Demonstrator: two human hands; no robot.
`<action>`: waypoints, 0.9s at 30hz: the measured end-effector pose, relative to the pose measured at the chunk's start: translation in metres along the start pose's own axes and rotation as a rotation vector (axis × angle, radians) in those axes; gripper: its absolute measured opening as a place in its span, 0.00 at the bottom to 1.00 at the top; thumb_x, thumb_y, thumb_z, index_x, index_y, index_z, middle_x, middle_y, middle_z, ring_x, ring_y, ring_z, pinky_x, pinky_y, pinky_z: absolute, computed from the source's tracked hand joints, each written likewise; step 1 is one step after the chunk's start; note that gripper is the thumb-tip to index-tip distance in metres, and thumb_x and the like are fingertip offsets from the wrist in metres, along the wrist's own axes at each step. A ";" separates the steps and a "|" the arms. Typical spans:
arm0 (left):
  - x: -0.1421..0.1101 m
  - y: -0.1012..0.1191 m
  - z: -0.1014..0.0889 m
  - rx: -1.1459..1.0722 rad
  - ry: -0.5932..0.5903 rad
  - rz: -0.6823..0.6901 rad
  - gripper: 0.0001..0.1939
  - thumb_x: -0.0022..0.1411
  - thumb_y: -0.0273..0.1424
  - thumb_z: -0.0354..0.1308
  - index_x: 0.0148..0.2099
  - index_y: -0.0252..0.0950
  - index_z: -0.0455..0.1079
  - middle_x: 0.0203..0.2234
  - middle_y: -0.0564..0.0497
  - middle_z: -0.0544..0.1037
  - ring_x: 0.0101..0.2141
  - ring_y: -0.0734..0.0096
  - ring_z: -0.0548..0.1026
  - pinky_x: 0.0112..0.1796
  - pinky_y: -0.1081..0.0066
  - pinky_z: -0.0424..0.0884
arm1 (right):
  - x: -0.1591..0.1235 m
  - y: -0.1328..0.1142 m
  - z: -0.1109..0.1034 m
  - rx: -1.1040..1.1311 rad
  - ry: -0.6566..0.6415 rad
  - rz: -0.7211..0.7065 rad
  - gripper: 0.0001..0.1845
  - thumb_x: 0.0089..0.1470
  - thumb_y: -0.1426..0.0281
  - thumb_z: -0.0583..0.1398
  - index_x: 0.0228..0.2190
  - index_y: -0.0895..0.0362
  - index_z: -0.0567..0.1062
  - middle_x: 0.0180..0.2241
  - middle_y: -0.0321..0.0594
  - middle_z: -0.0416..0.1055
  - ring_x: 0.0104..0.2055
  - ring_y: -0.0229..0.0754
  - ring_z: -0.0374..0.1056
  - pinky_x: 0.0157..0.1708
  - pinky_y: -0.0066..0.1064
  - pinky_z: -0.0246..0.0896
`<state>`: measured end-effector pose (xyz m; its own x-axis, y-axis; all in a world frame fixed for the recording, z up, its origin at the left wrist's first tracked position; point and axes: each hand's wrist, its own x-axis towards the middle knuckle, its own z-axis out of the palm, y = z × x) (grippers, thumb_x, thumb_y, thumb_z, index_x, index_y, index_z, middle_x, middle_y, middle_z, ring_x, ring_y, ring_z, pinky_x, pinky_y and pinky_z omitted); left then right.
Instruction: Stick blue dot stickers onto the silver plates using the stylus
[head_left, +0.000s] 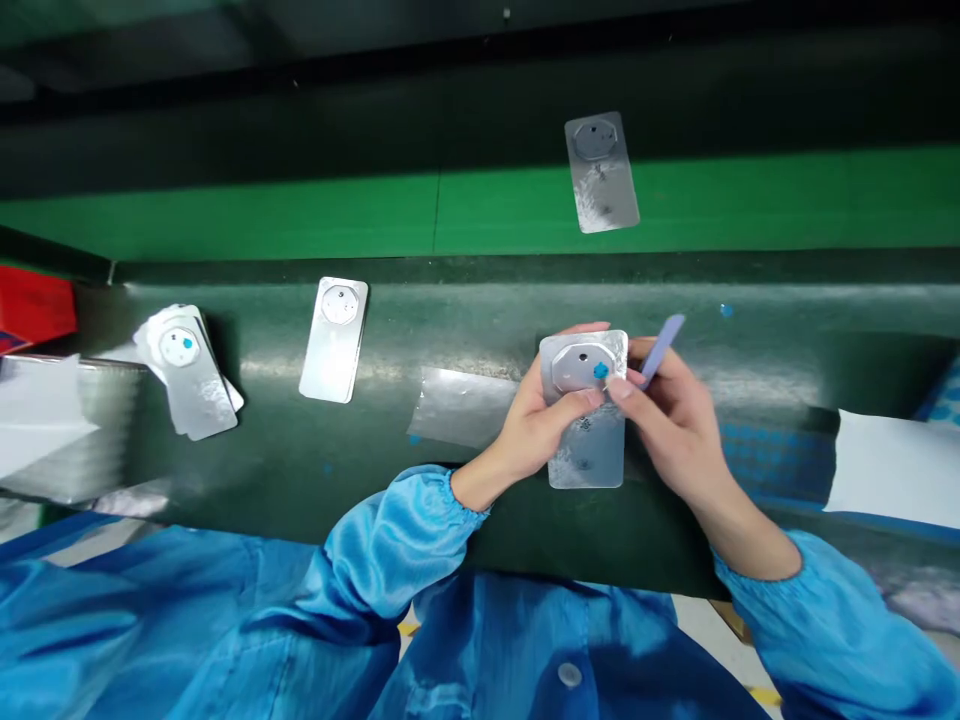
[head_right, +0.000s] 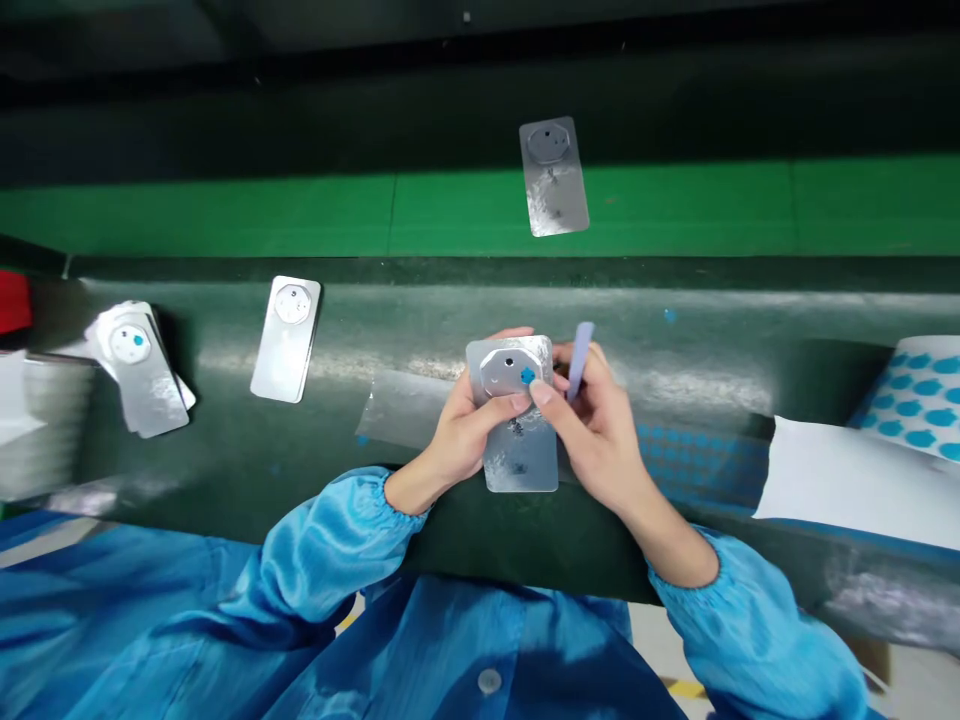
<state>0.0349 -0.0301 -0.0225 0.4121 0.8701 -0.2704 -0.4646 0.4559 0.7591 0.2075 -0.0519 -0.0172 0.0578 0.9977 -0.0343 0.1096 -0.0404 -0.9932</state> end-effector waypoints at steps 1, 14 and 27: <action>-0.001 -0.001 0.000 0.013 0.015 0.016 0.38 0.64 0.42 0.79 0.72 0.43 0.74 0.49 0.45 0.90 0.55 0.49 0.87 0.61 0.53 0.81 | -0.001 0.001 0.004 0.016 0.001 -0.009 0.17 0.72 0.50 0.70 0.51 0.47 0.82 0.47 0.42 0.77 0.49 0.49 0.75 0.48 0.42 0.77; -0.006 -0.005 0.012 0.115 0.012 0.142 0.38 0.69 0.50 0.77 0.73 0.41 0.74 0.49 0.45 0.89 0.53 0.54 0.85 0.62 0.57 0.77 | -0.004 0.007 0.018 -0.008 0.141 0.018 0.15 0.71 0.52 0.68 0.39 0.49 0.78 0.39 0.38 0.73 0.41 0.46 0.71 0.42 0.38 0.72; 0.003 0.000 0.001 0.084 0.113 0.021 0.29 0.60 0.45 0.80 0.58 0.37 0.81 0.47 0.44 0.91 0.48 0.52 0.89 0.53 0.56 0.83 | -0.001 0.011 0.009 0.048 0.068 -0.008 0.16 0.73 0.50 0.66 0.44 0.49 0.79 0.40 0.39 0.74 0.38 0.44 0.70 0.38 0.36 0.72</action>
<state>0.0367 -0.0276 -0.0232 0.3101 0.8971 -0.3148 -0.4027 0.4239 0.8112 0.1999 -0.0532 -0.0288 0.1250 0.9919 -0.0201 0.0627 -0.0282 -0.9976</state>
